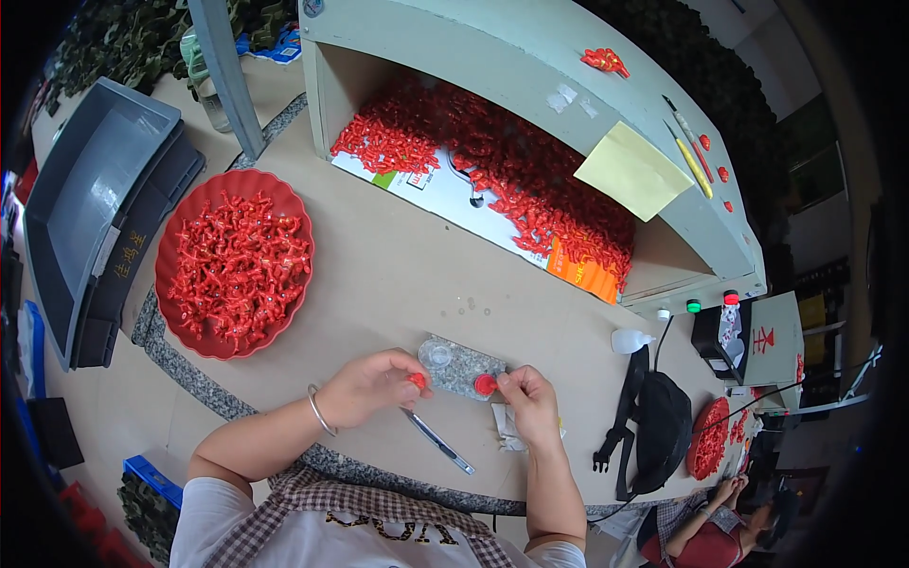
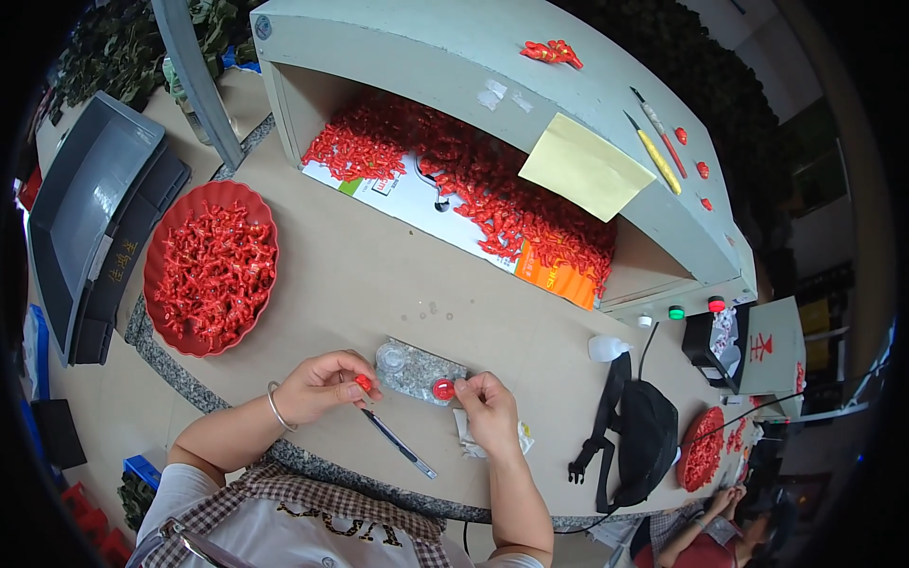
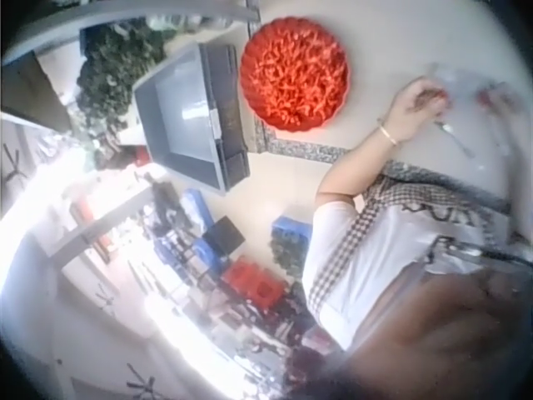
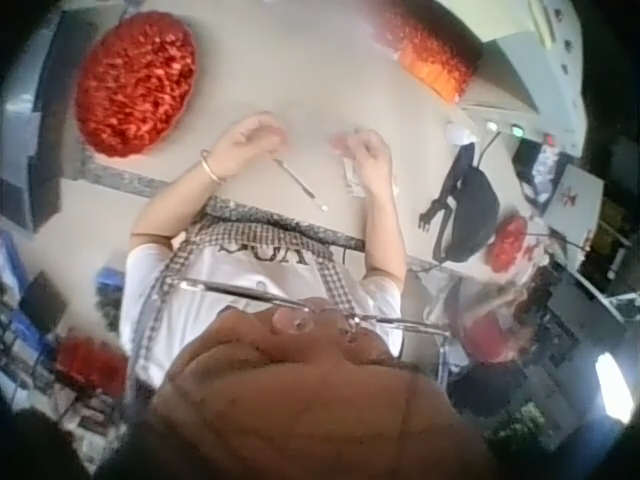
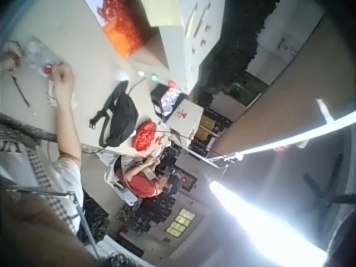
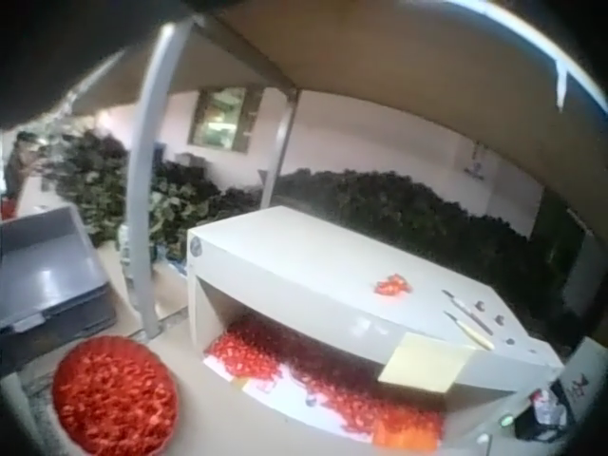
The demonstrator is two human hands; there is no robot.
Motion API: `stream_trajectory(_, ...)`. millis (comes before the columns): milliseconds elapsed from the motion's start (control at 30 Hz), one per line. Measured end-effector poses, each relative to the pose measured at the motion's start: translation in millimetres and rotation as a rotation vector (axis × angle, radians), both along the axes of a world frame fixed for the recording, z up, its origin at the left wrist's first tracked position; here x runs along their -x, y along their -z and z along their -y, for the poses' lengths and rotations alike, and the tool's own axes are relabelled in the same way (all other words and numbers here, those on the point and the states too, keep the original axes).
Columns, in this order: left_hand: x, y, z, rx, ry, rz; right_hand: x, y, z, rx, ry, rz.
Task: The person assembles small red plastic components by inserting small white pins into them by hand, creating finished assemblies.
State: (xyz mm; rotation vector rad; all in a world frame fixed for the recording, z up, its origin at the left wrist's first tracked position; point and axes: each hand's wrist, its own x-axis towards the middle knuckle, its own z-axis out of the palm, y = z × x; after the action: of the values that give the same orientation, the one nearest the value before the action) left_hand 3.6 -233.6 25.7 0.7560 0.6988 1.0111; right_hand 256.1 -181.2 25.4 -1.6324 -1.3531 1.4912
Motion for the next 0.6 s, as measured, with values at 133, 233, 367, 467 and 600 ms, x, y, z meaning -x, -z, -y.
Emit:
stream_trajectory(133,-1.5,1.5,0.2,-0.056,-0.025,-0.034,0.8,-3.1,0.3,0.01,0.003,0.016)
stream_trajectory(233,-1.9,4.1,1.3,-0.072,-0.048,-0.054,-1.3,0.7,-0.6,-0.013,0.031,-0.025)
stream_trajectory(367,-1.8,5.1,0.3,-0.053,-0.045,0.004,-2.0,-0.1,-1.2,-0.006,0.023,-0.038)
stream_trajectory(467,-0.7,4.8,0.1,0.003,-0.026,0.042,-1.7,-0.2,-1.1,0.0,0.037,-0.04)
stream_trajectory(600,1.5,4.7,1.6,0.059,-0.027,0.07,-3.1,0.7,-1.9,-0.001,0.04,-0.02)
